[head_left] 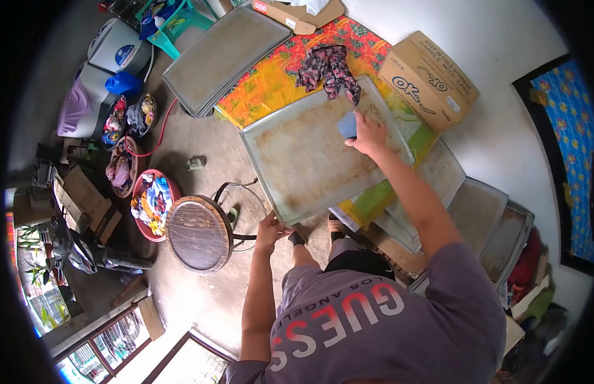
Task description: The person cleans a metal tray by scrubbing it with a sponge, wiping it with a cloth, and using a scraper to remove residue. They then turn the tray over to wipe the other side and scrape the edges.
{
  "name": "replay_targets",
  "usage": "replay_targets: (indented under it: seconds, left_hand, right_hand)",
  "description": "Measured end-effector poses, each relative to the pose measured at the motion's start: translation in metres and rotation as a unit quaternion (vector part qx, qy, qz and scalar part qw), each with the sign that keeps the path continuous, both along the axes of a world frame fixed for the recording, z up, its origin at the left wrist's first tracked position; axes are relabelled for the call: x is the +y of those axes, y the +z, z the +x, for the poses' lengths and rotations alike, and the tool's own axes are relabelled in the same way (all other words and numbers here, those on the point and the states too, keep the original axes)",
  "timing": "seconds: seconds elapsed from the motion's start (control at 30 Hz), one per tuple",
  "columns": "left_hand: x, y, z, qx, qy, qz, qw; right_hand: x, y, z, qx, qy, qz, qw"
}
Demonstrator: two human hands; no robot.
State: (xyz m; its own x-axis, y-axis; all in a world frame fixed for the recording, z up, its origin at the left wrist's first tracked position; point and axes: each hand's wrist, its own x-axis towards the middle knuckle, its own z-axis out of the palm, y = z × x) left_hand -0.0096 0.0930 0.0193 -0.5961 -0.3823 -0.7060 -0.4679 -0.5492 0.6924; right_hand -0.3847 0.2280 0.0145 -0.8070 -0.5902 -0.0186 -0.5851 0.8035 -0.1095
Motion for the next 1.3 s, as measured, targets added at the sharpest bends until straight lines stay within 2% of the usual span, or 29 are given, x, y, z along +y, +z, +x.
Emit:
replay_targets:
  seconds: [0.03,0.07,0.13,0.23,0.3,0.4,0.5,0.63,0.77,0.87,0.97,1.07,1.17,1.27,1.3]
  left_hand:
    - [-0.001,-0.001,-0.001,0.000,0.003,-0.004,1.000]
    - [-0.003,-0.007,0.000,-0.010,0.000,-0.006,1.000]
    - [-0.005,-0.029,0.002,-0.029,0.019,-0.092,0.995]
    - [-0.006,-0.055,0.000,-0.027,0.031,-0.181,0.983]
    - [-0.003,-0.064,-0.007,0.020,0.070,-0.172,0.982]
    - [-0.001,-0.063,-0.008,-0.002,0.060,-0.188,0.980]
    - [0.002,-0.064,-0.010,0.014,0.083,-0.192,0.978]
    - [0.004,-0.065,-0.011,-0.012,0.099,-0.183,0.978]
    - [0.006,-0.070,-0.009,-0.009,0.090,-0.212,0.973]
    - [0.006,-0.068,-0.009,-0.006,0.100,-0.221,0.970]
    - [0.008,-0.061,-0.014,0.002,0.119,-0.209,0.971]
    - [0.010,-0.065,-0.013,0.009,0.130,-0.206,0.970]
    - [0.008,-0.066,-0.014,0.016,0.134,-0.209,0.969]
    - [0.009,-0.074,-0.011,0.021,0.129,-0.216,0.968]
    - [0.011,-0.068,-0.014,0.028,0.137,-0.212,0.967]
  right_hand:
    - [-0.001,-0.002,0.001,0.019,0.030,-0.017,0.999]
    - [0.004,-0.001,-0.006,0.003,0.008,-0.029,1.000]
    - [0.015,0.025,-0.025,-0.028,-0.032,-0.049,0.998]
    - [0.025,0.032,-0.047,-0.010,-0.046,0.008,0.999]
    - [0.026,0.025,-0.056,-0.009,-0.016,-0.003,1.000]
    - [0.015,0.020,-0.057,-0.013,-0.011,0.027,1.000]
    - [0.017,0.012,-0.048,0.009,0.089,0.014,0.996]
    - [0.013,0.020,-0.058,0.010,0.032,0.007,0.999]
    - [0.018,0.009,-0.055,0.059,0.100,-0.020,0.993]
    - [0.014,0.020,-0.056,0.054,0.078,-0.008,0.995]
    - [0.020,0.016,-0.054,0.051,0.112,0.008,0.992]
    - [0.021,0.015,-0.057,0.040,0.082,-0.014,0.996]
    - [0.024,0.015,-0.053,0.071,0.139,-0.022,0.987]
    - [0.022,0.018,-0.058,0.027,0.075,-0.006,0.997]
    - [0.021,0.017,-0.058,0.034,0.085,-0.014,0.996]
